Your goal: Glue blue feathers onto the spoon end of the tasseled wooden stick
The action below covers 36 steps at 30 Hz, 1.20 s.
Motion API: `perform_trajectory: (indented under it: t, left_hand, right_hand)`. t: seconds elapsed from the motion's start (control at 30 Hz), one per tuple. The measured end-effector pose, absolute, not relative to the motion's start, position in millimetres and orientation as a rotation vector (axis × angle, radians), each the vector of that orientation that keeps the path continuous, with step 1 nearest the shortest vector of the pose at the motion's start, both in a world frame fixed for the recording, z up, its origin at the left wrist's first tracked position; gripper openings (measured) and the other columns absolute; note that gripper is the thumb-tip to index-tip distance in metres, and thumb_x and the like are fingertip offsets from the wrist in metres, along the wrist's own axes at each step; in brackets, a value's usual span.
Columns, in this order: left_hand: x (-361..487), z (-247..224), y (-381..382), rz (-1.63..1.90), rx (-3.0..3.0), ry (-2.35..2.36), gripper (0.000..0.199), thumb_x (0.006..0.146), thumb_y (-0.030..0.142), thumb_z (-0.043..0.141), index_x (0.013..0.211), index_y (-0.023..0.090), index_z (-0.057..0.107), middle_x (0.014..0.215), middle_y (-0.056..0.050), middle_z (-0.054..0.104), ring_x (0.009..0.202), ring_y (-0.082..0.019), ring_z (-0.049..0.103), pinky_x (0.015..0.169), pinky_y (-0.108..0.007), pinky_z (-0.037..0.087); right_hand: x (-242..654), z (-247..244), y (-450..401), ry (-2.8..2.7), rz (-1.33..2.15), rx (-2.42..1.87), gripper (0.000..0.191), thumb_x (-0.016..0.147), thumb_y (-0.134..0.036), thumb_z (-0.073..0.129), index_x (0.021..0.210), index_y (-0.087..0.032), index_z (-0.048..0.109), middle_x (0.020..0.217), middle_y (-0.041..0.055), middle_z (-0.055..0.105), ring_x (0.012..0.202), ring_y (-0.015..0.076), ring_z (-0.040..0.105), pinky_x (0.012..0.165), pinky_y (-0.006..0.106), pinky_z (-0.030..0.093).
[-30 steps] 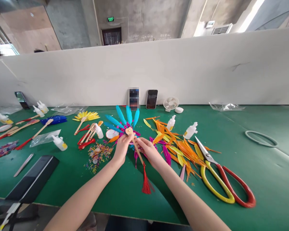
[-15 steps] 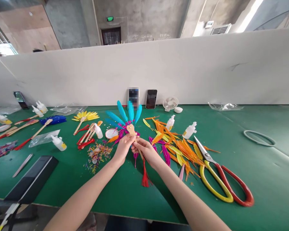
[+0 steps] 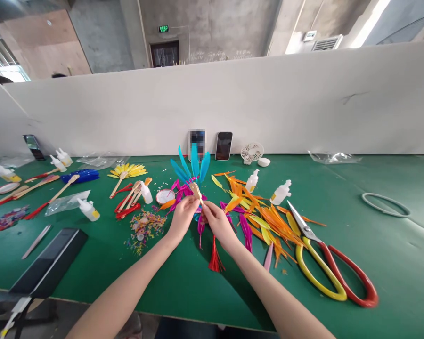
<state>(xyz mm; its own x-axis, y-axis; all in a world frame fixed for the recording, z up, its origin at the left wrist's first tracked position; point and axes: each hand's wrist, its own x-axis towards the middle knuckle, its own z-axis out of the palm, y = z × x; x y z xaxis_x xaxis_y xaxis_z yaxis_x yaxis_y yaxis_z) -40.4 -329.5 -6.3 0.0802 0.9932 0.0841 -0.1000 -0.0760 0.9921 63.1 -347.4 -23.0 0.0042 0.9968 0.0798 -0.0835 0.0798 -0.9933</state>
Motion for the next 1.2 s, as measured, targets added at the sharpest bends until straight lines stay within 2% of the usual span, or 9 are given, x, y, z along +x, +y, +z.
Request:
perform_trajectory:
  t: [0.2,0.37,0.47,0.57,0.67,0.93,1.2]
  left_hand:
    - [-41.2,-6.5,-331.5,1.146,1.254,1.005,0.027,0.064,0.036,0.061,0.080,0.015,0.062,0.090,-0.007,0.066,0.093,-0.022,0.058,0.085,-0.033,0.041]
    - [-42.4,-8.7,-331.0,1.206,1.185,1.035,0.028,0.065,0.041,0.059,0.076,0.015,0.060,0.084,-0.006,0.065,0.087,-0.020,0.058,0.080,-0.030,0.042]
    - [-43.6,-6.2,-331.3,1.188,1.127,1.019,0.027,0.066,0.041,0.059,0.074,0.015,0.059,0.072,-0.002,0.062,0.076,-0.017,0.058,0.073,-0.028,0.042]
    - [-42.6,-2.1,-334.8,1.042,1.091,0.937,0.025,0.066,0.039,0.059,0.073,0.015,0.057,0.060,0.001,0.057,0.060,-0.013,0.055,0.064,-0.026,0.042]
    - [-39.8,0.8,-339.5,0.909,1.109,0.911,0.023,0.066,0.037,0.060,0.070,0.014,0.057,0.055,0.002,0.055,0.053,-0.011,0.052,0.058,-0.025,0.041]
    - [-37.8,-0.1,-342.8,0.803,1.155,0.906,0.022,0.067,0.035,0.059,0.069,0.014,0.057,0.054,0.001,0.055,0.051,-0.012,0.052,0.058,-0.026,0.039]
    - [-36.9,-2.2,-341.6,0.790,1.157,0.880,0.024,0.065,0.037,0.061,0.068,0.013,0.056,0.053,0.001,0.055,0.050,-0.011,0.052,0.056,-0.026,0.039]
  right_hand:
    - [61.5,-21.6,-348.1,-1.162,1.234,-1.029,0.034,0.059,-0.052,0.060,0.069,-0.020,0.053,0.058,-0.0026,0.049,0.051,0.0125,0.048,0.048,0.027,0.044]
    - [65.2,-21.1,-345.6,-1.169,1.174,-1.084,0.033,0.058,-0.050,0.062,0.066,-0.018,0.055,0.062,0.0008,0.055,0.059,0.0142,0.051,0.057,0.029,0.044]
    - [71.9,-18.6,-342.9,-1.089,1.148,-1.114,0.036,0.056,-0.052,0.062,0.068,-0.018,0.056,0.059,-0.0002,0.054,0.058,0.0140,0.050,0.055,0.028,0.043]
    - [80.2,-13.2,-341.5,-1.013,1.115,-1.114,0.037,0.057,-0.052,0.062,0.071,-0.018,0.057,0.058,-0.0014,0.053,0.056,0.0130,0.049,0.054,0.027,0.042]
    - [87.4,-7.9,-340.9,-0.922,1.094,-1.082,0.036,0.057,-0.051,0.063,0.073,-0.019,0.057,0.060,-0.0024,0.052,0.054,0.0117,0.047,0.053,0.027,0.040]
    - [93.8,-6.3,-339.4,-0.847,1.110,-1.018,0.032,0.055,-0.045,0.068,0.056,-0.019,0.049,0.052,-0.0051,0.047,0.048,0.0083,0.041,0.049,0.024,0.034]
    - [92.3,-6.2,-339.7,-0.848,1.135,-1.019,0.033,0.054,-0.047,0.068,0.057,-0.019,0.049,0.054,-0.0038,0.052,0.049,0.0095,0.045,0.051,0.025,0.038]
